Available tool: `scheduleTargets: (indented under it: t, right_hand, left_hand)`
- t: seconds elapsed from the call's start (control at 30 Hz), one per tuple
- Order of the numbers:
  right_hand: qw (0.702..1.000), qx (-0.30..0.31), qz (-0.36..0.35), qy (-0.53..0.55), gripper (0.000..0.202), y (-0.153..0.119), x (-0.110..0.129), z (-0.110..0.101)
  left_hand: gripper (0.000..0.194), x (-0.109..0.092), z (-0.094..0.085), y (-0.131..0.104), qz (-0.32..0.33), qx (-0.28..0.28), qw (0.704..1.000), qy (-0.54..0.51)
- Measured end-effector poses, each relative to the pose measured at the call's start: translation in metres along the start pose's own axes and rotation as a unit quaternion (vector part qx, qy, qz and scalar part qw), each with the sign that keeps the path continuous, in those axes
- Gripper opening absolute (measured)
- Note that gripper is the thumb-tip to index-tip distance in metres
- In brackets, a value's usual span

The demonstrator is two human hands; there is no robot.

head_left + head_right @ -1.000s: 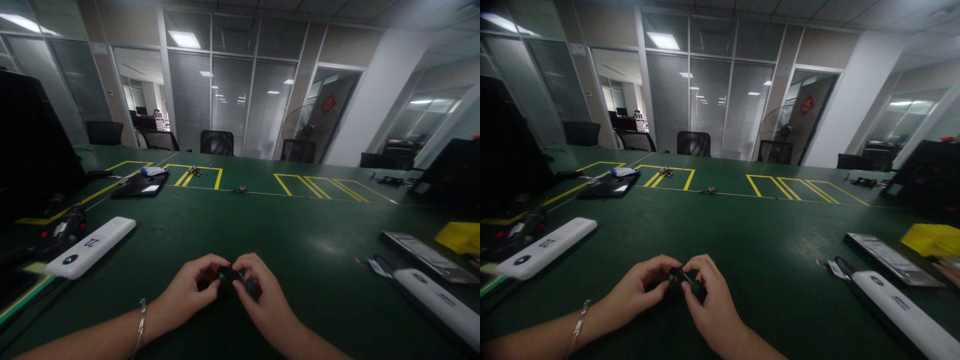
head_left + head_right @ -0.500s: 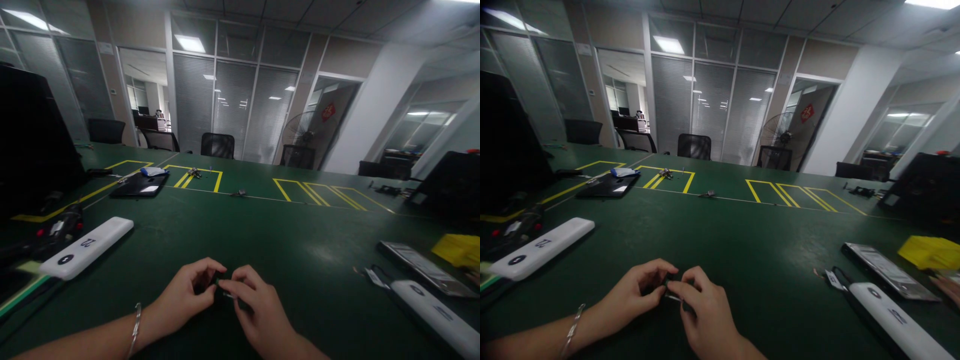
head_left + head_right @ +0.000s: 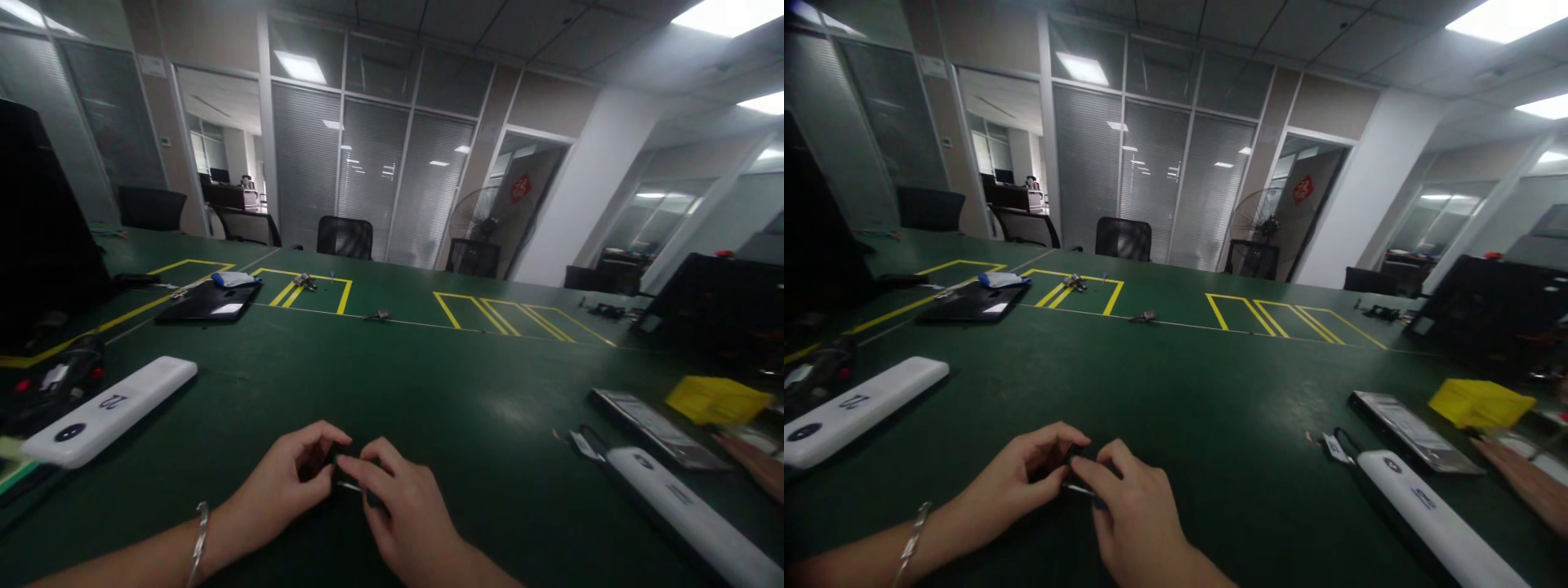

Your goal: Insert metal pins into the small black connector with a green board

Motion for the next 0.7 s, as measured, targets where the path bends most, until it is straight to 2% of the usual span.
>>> scheduleTargets:
  t: [0.33,0.7]
  right_hand:
    - [0.994,0.08,0.016,-0.076,0.071,0.0006,0.0036,0.0064]
    - [0.991,0.081,0.02,-0.102,0.071,0.0001,0.0062,0.0094]
  left_hand:
    - [0.027,0.0021,-0.0017,0.0015,-0.009,-0.025,1.0,0.002]
    - [0.028,-0.0067,-0.0009,0.001,-0.015,-0.024,0.999,0.027]
Point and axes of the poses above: each hand's wrist, its own y-axis towards the middle knuckle, its own z-axis out of the palm, x = y × z, the point moved 5 cm from there along y, towards the middle knuckle, and after that the axes turned 5 degrees about -x, right-handed, at the moved point
